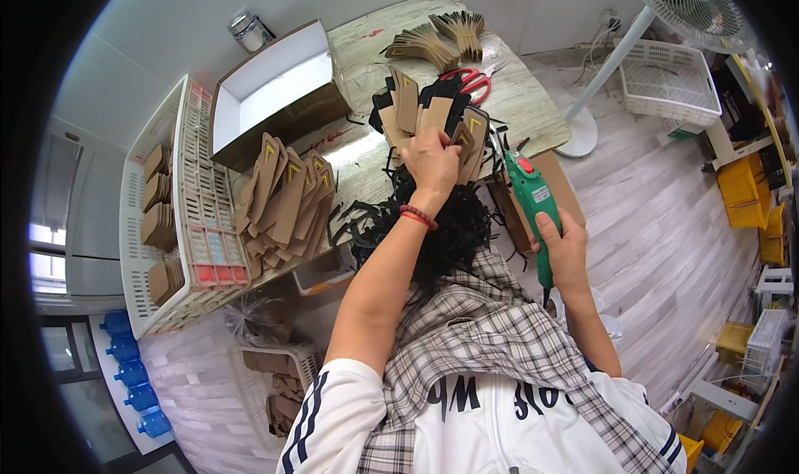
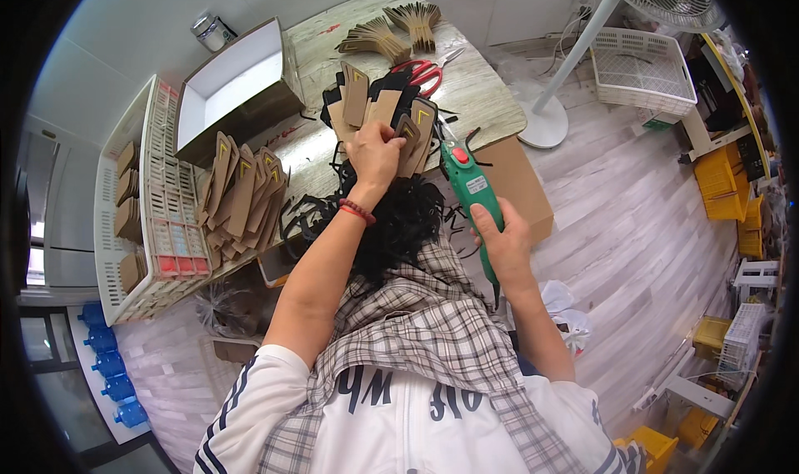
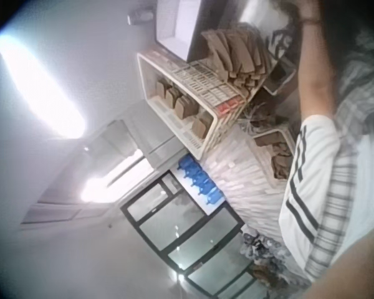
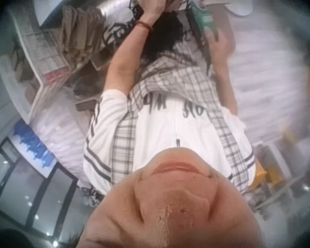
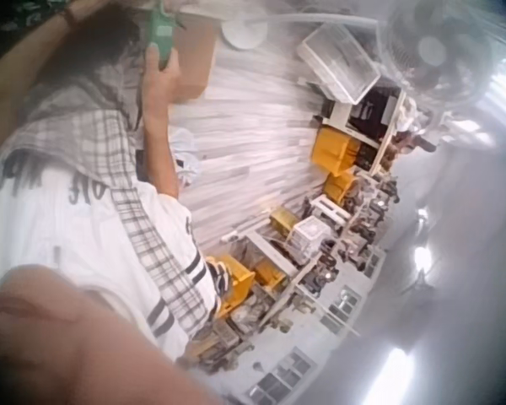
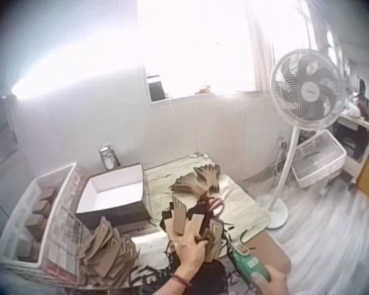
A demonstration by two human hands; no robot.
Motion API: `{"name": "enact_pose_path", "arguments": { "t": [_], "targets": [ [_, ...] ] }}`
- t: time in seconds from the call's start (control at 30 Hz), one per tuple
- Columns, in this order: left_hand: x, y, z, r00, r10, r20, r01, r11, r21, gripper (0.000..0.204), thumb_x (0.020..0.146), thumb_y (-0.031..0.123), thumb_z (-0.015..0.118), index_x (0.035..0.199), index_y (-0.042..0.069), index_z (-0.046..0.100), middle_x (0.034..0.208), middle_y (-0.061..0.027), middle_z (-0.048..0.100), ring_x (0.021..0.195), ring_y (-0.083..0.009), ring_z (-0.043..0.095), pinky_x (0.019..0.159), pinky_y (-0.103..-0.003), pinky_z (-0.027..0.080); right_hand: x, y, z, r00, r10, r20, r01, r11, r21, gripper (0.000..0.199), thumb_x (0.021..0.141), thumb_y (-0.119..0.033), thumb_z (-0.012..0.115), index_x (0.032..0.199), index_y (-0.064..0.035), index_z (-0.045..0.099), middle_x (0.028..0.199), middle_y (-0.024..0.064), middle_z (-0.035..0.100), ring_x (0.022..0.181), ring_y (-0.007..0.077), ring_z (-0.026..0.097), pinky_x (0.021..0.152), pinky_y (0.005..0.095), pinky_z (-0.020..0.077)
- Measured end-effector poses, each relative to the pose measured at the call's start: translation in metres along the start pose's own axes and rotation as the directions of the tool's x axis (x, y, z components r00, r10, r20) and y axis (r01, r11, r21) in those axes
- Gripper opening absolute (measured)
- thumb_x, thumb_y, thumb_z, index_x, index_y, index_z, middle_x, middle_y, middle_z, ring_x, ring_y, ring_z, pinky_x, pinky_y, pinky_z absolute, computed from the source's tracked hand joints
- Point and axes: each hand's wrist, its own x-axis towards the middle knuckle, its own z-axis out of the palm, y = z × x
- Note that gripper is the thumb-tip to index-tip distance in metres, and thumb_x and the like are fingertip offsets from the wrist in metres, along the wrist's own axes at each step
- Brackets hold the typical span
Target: The person uses a green rotary cutter to trim the edges of small cardboard pieces. They hold each piece in the left hand and guide the cutter along the edges, then place the finished pieces into a white basket.
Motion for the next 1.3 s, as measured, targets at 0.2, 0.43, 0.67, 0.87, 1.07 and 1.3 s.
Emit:
{"name": "enact_pose_path", "arguments": {
  "t": [0.2, 0.43, 0.67, 0.87, 1.07, 1.3],
  "targets": [
    [0.008, -0.006, -0.049, 0.987, -0.14, -0.076, 0.022, 0.591, -0.806, 0.013, 0.083, 0.003, 0.063, 0.095, 0.0, 0.059, 0.082, -0.0004, 0.06, 0.073, -0.0079, 0.053, 0.066, -0.024, 0.045, 0.004, -0.001, 0.015, 0.992, 0.002, 0.123, 0.0, 1.0, -0.022, 0.029, 0.092, -0.027, 0.061, 0.1, 0.0001, 0.059, 0.07, 0.0032, 0.057, 0.057, 0.0075, 0.052, 0.052, 0.0221, 0.0434],
    [-0.013, 0.009, -0.103, 0.954, -0.3, -0.023, 0.085, 0.342, -0.936, 0.004, 0.085, 0.008, 0.064, 0.088, 0.005, 0.064, 0.08, 0.0035, 0.063, 0.072, -0.0035, 0.052, 0.065, -0.02, 0.039, 0.004, -0.016, 0.042, 0.974, -0.061, 0.219, 0.083, 0.992, -0.092, 0.031, 0.087, -0.027, 0.067, 0.101, 0.0011, 0.062, 0.067, 0.0006, 0.058, 0.057, 0.0056, 0.051, 0.052, 0.0223, 0.0417],
    [-0.023, 0.013, -0.102, 0.956, -0.294, -0.019, 0.055, 0.241, -0.969, 0.007, 0.085, 0.007, 0.064, 0.091, 0.003, 0.065, 0.084, -0.0004, 0.066, 0.069, -0.0055, 0.056, 0.067, -0.021, 0.043, 0.003, -0.015, 0.048, 0.962, -0.13, 0.24, 0.159, 0.982, -0.104, 0.031, 0.087, -0.027, 0.067, 0.1, 0.0007, 0.062, 0.066, 0.0016, 0.057, 0.057, 0.0073, 0.051, 0.052, 0.0245, 0.0417],
    [-0.029, 0.015, -0.093, 0.956, -0.294, -0.005, 0.078, 0.268, -0.96, 0.009, 0.085, 0.006, 0.066, 0.092, 0.002, 0.065, 0.084, -0.0009, 0.067, 0.07, -0.0058, 0.056, 0.067, -0.02, 0.042, 0.001, -0.018, 0.049, 0.961, -0.134, 0.243, 0.164, 0.98, -0.11, 0.033, 0.087, -0.028, 0.067, 0.101, 0.0014, 0.061, 0.066, 0.0012, 0.057, 0.056, 0.0068, 0.05, 0.051, 0.024, 0.0417],
    [-0.036, 0.018, -0.091, 0.959, -0.282, 0.027, 0.108, 0.275, -0.955, 0.008, 0.085, 0.003, 0.064, 0.093, -0.001, 0.064, 0.085, -0.0021, 0.066, 0.071, -0.0063, 0.057, 0.066, -0.02, 0.044, 0.0, -0.021, 0.048, 0.964, -0.131, 0.232, 0.156, 0.983, -0.093, 0.036, 0.087, -0.03, 0.067, 0.103, 0.0022, 0.06, 0.066, 0.0004, 0.056, 0.055, 0.006, 0.049, 0.05, 0.0229, 0.0417],
    [-0.039, 0.021, -0.092, 0.962, -0.267, 0.064, 0.137, 0.265, -0.954, 0.008, 0.085, 0.0, 0.063, 0.092, -0.002, 0.064, 0.085, -0.0037, 0.066, 0.073, -0.0081, 0.059, 0.07, -0.021, 0.047, 0.002, -0.02, 0.049, 0.964, -0.13, 0.232, 0.156, 0.983, -0.097, 0.035, 0.088, -0.03, 0.066, 0.102, 0.0018, 0.06, 0.066, 0.0005, 0.056, 0.055, 0.0056, 0.05, 0.05, 0.0226, 0.0418]
  ]
}}
